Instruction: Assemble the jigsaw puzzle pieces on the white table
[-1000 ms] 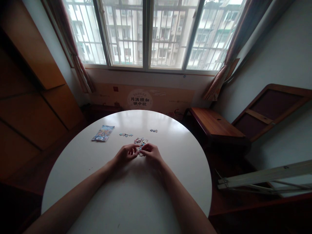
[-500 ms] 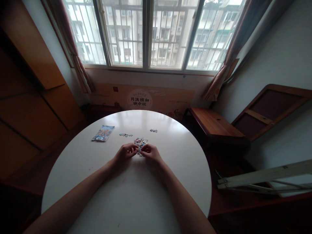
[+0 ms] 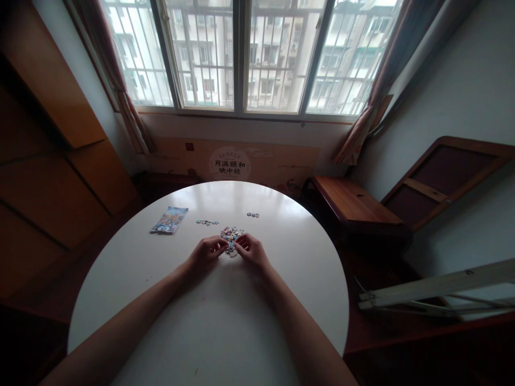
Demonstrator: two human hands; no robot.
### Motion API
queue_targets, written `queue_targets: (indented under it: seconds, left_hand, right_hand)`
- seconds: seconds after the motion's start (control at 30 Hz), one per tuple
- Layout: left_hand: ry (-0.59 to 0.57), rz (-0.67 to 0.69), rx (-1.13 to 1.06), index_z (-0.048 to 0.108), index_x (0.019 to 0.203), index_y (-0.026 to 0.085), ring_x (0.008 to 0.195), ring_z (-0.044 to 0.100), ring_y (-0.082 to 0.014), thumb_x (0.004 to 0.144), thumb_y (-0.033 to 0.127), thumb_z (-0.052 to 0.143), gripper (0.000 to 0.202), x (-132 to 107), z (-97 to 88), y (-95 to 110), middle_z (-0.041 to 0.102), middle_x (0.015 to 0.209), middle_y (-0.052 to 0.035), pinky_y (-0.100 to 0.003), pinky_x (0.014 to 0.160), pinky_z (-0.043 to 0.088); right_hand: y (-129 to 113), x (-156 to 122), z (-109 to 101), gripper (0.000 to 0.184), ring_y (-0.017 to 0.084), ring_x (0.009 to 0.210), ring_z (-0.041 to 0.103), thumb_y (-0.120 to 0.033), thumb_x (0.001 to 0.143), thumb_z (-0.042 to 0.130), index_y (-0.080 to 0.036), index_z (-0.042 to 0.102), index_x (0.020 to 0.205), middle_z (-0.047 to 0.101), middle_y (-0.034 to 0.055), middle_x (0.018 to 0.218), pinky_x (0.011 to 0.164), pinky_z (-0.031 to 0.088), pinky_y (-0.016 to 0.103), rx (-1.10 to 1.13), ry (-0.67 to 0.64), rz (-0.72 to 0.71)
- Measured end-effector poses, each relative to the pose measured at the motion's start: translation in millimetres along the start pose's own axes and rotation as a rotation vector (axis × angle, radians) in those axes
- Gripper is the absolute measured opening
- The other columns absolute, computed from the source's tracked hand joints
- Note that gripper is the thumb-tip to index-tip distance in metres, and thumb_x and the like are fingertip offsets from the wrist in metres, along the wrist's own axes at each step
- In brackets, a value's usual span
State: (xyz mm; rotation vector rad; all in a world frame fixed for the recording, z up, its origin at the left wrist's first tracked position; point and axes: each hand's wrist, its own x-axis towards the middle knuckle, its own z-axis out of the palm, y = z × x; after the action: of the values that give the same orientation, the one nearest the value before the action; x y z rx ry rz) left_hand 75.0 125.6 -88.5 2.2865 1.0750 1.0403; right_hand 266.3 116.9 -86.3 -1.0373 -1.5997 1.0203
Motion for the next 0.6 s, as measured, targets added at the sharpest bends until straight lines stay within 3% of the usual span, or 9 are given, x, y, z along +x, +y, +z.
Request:
queue_targets:
  seconds: [0.17, 0.6]
  left_hand:
    - [-0.002, -0.013, 0.023, 0.066, 0.081, 0.015, 0.061, 0.054, -0.0094, 0.082, 0.023, 0.055, 0.013, 0.1, 0.8, -0.1, 0.063, 0.071, -0.0014, -0.020, 0.060, 0.043]
    - [-0.035, -0.004, 0.020, 0.066, 0.083, 0.016, 0.059, 0.054, -0.0090, 0.082, 0.026, 0.054, 0.016, -0.9, -1.8, 3.7, 0.062, 0.071, -0.0013, -0.019, 0.058, 0.043]
  right_hand:
    - [-0.2, -1.5, -1.6, 0.023, 0.012, 0.056, 0.054, -0.038, 0.073, 0.062, -0.016, 0.062, 0.079, 0.063, 0.0021, 0.068, 0.054, 0.044, 0.024, -0.166, 0.006, -0.022]
    - [0.6, -2.3, -1.0, 0.016, 0.013, 0.060, 0.055, -0.031, 0.074, 0.061, -0.016, 0.064, 0.078, 0.064, 0.0027, 0.069, 0.057, 0.042, 0.024, -0.202, -0.030, -0.037]
